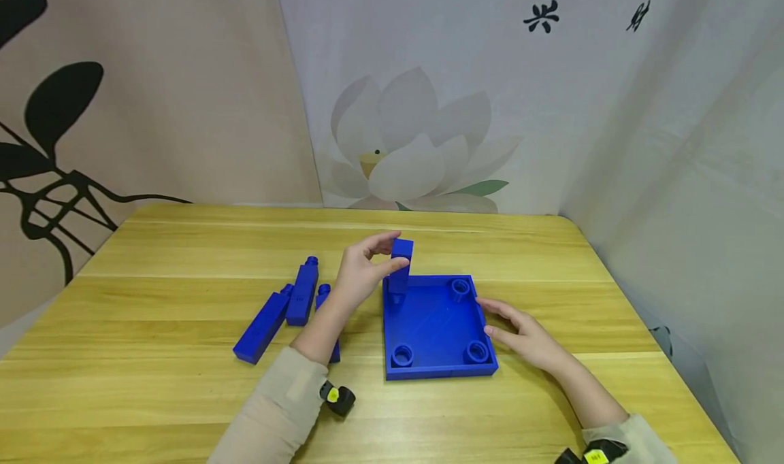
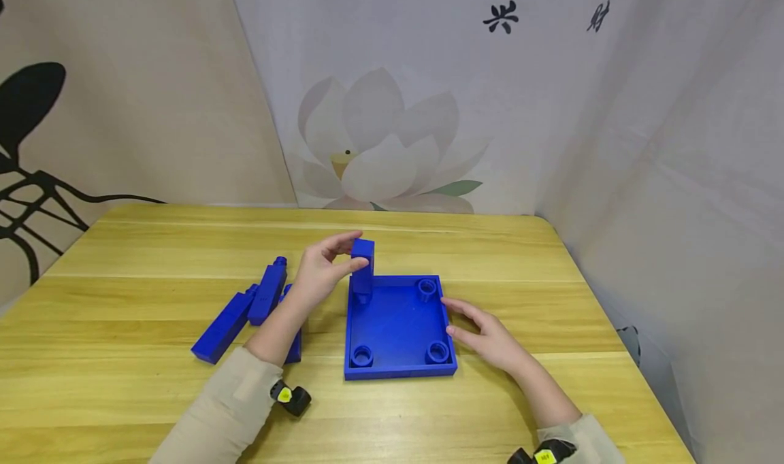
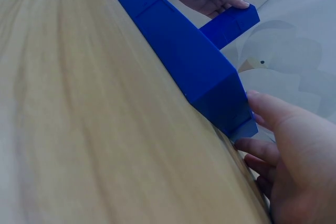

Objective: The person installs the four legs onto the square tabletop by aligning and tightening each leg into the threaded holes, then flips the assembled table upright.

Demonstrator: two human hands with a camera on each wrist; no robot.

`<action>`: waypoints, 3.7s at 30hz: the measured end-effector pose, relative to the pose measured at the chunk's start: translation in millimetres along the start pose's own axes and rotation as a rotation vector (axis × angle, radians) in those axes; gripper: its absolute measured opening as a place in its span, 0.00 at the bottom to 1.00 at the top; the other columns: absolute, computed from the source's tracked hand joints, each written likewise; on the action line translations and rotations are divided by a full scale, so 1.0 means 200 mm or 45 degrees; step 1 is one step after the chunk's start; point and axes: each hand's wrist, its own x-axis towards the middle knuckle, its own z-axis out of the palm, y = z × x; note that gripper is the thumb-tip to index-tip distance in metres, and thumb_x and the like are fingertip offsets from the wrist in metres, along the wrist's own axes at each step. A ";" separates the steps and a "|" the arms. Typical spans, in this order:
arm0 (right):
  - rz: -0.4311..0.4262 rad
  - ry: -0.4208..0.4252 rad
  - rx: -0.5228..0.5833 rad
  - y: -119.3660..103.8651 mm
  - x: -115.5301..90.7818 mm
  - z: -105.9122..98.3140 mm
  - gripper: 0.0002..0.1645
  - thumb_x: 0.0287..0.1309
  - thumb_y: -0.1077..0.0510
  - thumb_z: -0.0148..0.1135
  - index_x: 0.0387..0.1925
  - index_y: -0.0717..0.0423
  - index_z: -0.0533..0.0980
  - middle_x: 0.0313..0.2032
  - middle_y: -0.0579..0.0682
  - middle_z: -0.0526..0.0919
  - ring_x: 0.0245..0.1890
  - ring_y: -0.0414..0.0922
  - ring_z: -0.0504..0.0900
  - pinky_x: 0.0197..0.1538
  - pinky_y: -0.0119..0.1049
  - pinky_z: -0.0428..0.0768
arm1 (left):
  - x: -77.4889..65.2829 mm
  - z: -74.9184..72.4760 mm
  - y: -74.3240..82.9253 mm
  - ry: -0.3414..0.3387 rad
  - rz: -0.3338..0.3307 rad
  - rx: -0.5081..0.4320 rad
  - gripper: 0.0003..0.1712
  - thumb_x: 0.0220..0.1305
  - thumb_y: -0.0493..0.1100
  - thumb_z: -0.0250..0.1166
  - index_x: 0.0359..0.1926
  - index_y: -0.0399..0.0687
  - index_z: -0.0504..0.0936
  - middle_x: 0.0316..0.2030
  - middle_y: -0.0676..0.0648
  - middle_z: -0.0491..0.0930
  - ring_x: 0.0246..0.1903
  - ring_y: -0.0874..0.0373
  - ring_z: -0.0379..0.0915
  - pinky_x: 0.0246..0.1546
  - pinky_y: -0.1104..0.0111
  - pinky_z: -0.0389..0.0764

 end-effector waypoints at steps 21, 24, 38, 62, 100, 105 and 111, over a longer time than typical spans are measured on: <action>0.006 -0.003 0.009 0.00 0.00 0.00 0.29 0.67 0.54 0.58 0.67 0.51 0.66 0.64 0.49 0.69 0.65 0.48 0.64 0.63 0.27 0.61 | -0.01 0.03 0.00 0.035 -0.023 0.070 0.29 0.50 0.46 0.77 0.55 0.49 0.80 0.47 0.52 0.79 0.44 0.54 0.72 0.48 0.48 0.75; 0.003 -0.002 0.003 0.01 0.00 0.00 0.28 0.67 0.54 0.57 0.67 0.52 0.66 0.64 0.50 0.69 0.65 0.49 0.64 0.63 0.29 0.62 | -0.01 0.04 0.00 0.063 0.000 0.089 0.29 0.49 0.44 0.77 0.54 0.48 0.80 0.43 0.51 0.79 0.43 0.55 0.72 0.48 0.50 0.75; -0.021 0.011 0.000 0.02 0.00 0.01 0.28 0.67 0.55 0.57 0.67 0.54 0.66 0.64 0.54 0.69 0.64 0.53 0.65 0.62 0.27 0.62 | -0.01 0.01 0.00 -0.002 -0.141 -0.042 0.28 0.54 0.42 0.73 0.57 0.47 0.80 0.51 0.49 0.79 0.48 0.55 0.77 0.48 0.62 0.79; -0.003 -0.007 -0.008 0.01 0.00 0.00 0.29 0.67 0.54 0.57 0.67 0.51 0.66 0.65 0.50 0.69 0.65 0.49 0.64 0.63 0.26 0.61 | -0.01 -0.02 0.00 -0.201 -0.123 -0.060 0.25 0.63 0.41 0.66 0.62 0.44 0.75 0.52 0.47 0.79 0.51 0.53 0.75 0.50 0.61 0.77; -0.003 0.002 0.009 0.01 0.00 0.01 0.29 0.67 0.54 0.58 0.67 0.53 0.66 0.64 0.52 0.69 0.65 0.48 0.64 0.62 0.25 0.61 | -0.03 0.01 -0.02 -0.174 -0.119 -0.031 0.30 0.61 0.46 0.68 0.64 0.47 0.72 0.47 0.48 0.80 0.51 0.54 0.75 0.49 0.60 0.78; 0.007 0.000 0.014 0.01 0.00 0.01 0.29 0.67 0.54 0.58 0.67 0.52 0.66 0.65 0.51 0.69 0.65 0.48 0.64 0.62 0.25 0.61 | -0.03 0.03 0.00 -0.047 -0.109 0.089 0.35 0.54 0.46 0.74 0.62 0.47 0.73 0.46 0.48 0.80 0.51 0.53 0.74 0.51 0.55 0.77; 0.012 -0.002 0.006 0.00 0.00 0.01 0.29 0.66 0.53 0.58 0.67 0.52 0.66 0.65 0.51 0.68 0.65 0.49 0.64 0.62 0.25 0.61 | -0.04 0.05 0.02 0.079 0.032 0.224 0.35 0.48 0.44 0.77 0.58 0.41 0.77 0.39 0.45 0.81 0.43 0.50 0.78 0.45 0.54 0.79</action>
